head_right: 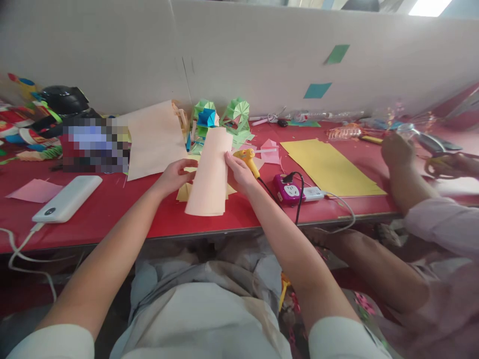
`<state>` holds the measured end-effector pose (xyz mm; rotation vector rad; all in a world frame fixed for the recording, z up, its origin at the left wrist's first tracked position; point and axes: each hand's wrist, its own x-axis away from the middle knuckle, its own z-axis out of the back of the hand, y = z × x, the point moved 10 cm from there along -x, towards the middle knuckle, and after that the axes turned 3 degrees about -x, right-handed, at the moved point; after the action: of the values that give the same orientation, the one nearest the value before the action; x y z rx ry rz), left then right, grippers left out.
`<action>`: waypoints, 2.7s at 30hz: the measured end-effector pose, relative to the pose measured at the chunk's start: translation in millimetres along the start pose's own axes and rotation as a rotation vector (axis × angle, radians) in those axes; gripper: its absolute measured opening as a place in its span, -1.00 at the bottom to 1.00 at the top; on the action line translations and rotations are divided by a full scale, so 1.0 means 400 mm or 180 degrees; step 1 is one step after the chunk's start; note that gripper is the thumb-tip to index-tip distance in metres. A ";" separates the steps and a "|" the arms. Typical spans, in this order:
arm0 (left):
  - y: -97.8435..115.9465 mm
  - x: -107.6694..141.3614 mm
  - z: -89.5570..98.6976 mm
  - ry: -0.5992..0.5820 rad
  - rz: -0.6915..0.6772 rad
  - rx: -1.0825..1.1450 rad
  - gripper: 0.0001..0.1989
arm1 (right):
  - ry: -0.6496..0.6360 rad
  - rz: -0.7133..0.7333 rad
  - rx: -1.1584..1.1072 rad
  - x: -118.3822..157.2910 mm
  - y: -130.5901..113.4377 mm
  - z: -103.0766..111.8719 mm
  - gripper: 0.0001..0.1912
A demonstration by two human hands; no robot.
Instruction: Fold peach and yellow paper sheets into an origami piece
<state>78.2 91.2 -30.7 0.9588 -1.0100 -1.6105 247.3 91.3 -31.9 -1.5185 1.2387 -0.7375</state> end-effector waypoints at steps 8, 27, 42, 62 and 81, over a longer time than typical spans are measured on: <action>0.033 0.021 -0.087 -0.0992 -0.0093 0.0752 -0.47 | 0.0344 -0.0280 0.0355 0.032 -0.017 0.010 -0.51; -0.013 0.031 0.070 -0.0317 0.0678 0.1322 -0.50 | 0.0026 -0.0463 0.0210 0.020 0.025 -0.011 -0.50; -0.015 0.064 0.299 0.1051 0.0778 -0.3261 -0.31 | 0.0812 -0.0281 0.1628 0.002 0.035 0.098 -0.76; -0.013 0.002 0.029 -0.0104 -0.0473 -0.3920 -0.59 | 0.0950 0.0004 0.2747 0.012 0.002 0.091 -0.75; -0.046 0.024 0.035 0.0036 -0.0478 -0.3791 -0.55 | 0.0953 -0.0112 0.4216 0.019 0.000 0.080 -0.85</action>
<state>57.4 87.8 -44.0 0.2015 0.1373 -1.8975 278.2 94.0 -42.8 -0.3307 0.6039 -1.4405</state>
